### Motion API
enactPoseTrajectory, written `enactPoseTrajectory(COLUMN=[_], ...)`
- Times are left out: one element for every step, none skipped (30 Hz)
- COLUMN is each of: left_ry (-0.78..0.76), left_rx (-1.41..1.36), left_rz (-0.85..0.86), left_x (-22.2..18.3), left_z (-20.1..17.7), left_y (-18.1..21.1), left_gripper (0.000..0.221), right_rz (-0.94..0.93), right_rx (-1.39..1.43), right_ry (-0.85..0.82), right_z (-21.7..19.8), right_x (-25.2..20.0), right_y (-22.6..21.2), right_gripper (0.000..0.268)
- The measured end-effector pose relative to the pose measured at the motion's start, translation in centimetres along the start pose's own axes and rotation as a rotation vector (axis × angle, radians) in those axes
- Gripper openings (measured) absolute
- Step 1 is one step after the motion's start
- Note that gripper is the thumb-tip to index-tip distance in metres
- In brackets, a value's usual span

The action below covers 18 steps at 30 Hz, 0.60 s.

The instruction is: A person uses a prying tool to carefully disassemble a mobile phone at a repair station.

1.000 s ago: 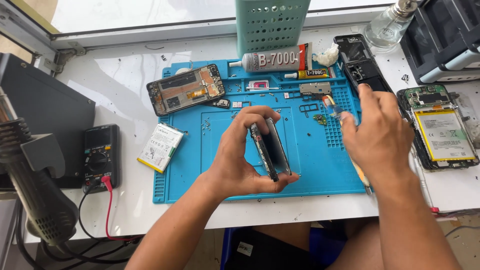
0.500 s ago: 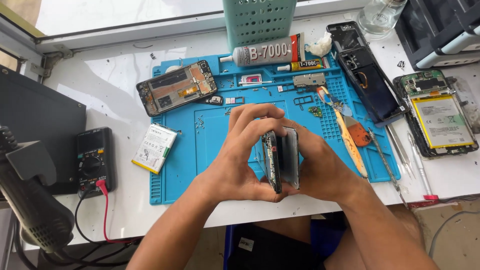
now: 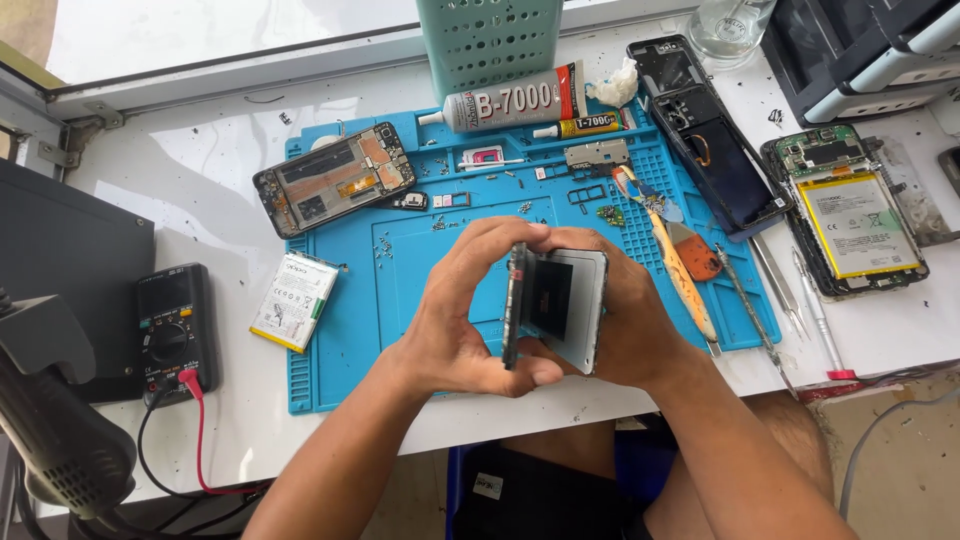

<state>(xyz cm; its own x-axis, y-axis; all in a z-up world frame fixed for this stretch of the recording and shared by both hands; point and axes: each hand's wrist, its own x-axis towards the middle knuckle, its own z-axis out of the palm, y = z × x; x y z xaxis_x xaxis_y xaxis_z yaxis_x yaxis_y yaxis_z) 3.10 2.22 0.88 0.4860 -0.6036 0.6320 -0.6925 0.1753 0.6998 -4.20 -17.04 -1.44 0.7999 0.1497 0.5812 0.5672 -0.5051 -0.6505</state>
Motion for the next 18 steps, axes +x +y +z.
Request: enactPoseTrajectory(left_ry=[0.041,0.045,0.092,0.138,0.141,0.17,0.2,0.2,0.228,0.255,0.254,0.263,0.272,0.272,0.275,0.281,0.283,0.305], left_rx=[-0.038,-0.034,-0.058,-0.08,-0.075,-0.108,-0.141,-0.142,-0.136,-0.129,-0.129,-0.129,-0.129,-0.129,-0.172,-0.214,-0.214,-0.264], left_rz=[0.023,0.022,0.031,0.041,0.039,0.056,0.073,0.072,0.091,0.112,0.113,0.124,0.136,0.136,0.124,0.112,0.111,0.108], left_x=[-0.2,-0.3,-0.4,-0.6,-0.7,-0.7,-0.8,-0.8,-0.9,-0.9,-0.9,-1.0,-1.1,-1.2,-1.2,-1.3,-1.4,-1.6], left_z=[0.2,0.4,0.6,0.8,1.0,1.3,1.6,1.8,2.0,2.2,2.2,2.2,2.2,2.2,2.1,2.1,2.2,2.2], left_y=[-0.4,-0.5,-0.6,-0.7,-0.8,-0.9,-1.0,-1.1,-1.2,-1.4,-1.5,-1.6,-1.7,-1.8,-1.9,-2.0,-2.1,-2.2], left_gripper=[0.08,0.08,0.08,0.081,0.081,0.082,0.082,0.082,0.083,0.084,0.084,0.085,0.086,0.086,0.086,0.087,0.087,0.086], right_rz=[0.016,0.014,0.008,0.001,-0.002,-0.009,-0.016,-0.014,-0.012,-0.01,-0.01,-0.014,-0.019,-0.018,-0.003,0.011,0.011,0.056], right_rx=[0.026,0.029,0.039,0.051,0.056,0.027,-0.001,-0.001,-0.026,-0.051,-0.051,-0.053,-0.055,-0.055,-0.041,-0.028,-0.028,0.078], right_ry=[0.013,0.01,0.004,-0.001,-0.004,-0.002,0.0,0.0,0.006,0.015,0.016,0.007,-0.001,-0.001,-0.002,-0.006,-0.008,0.001], right_z=[-0.1,-0.1,-0.1,-0.1,0.0,0.0,0.0,0.0,0.0,0.0,-0.1,-0.1,-0.2,-0.2,-0.2,-0.3,-0.4,-0.4], right_x=[0.0,-0.1,-0.2,-0.3,-0.3,-0.3,-0.3,-0.3,-0.2,-0.1,0.0,0.1,0.1,0.0,0.0,-0.1,-0.4,-0.5], right_y=[-0.2,-0.2,-0.2,-0.2,-0.3,-0.3,-0.4,-0.6,-0.8,-0.9,-1.0,-1.1,-1.2,-1.2,-1.1,-1.1,-1.0,-1.0], right_gripper=[0.082,0.082,0.083,0.084,0.084,0.082,0.08,0.08,0.079,0.078,0.078,0.076,0.075,0.075,0.077,0.08,0.08,0.08])
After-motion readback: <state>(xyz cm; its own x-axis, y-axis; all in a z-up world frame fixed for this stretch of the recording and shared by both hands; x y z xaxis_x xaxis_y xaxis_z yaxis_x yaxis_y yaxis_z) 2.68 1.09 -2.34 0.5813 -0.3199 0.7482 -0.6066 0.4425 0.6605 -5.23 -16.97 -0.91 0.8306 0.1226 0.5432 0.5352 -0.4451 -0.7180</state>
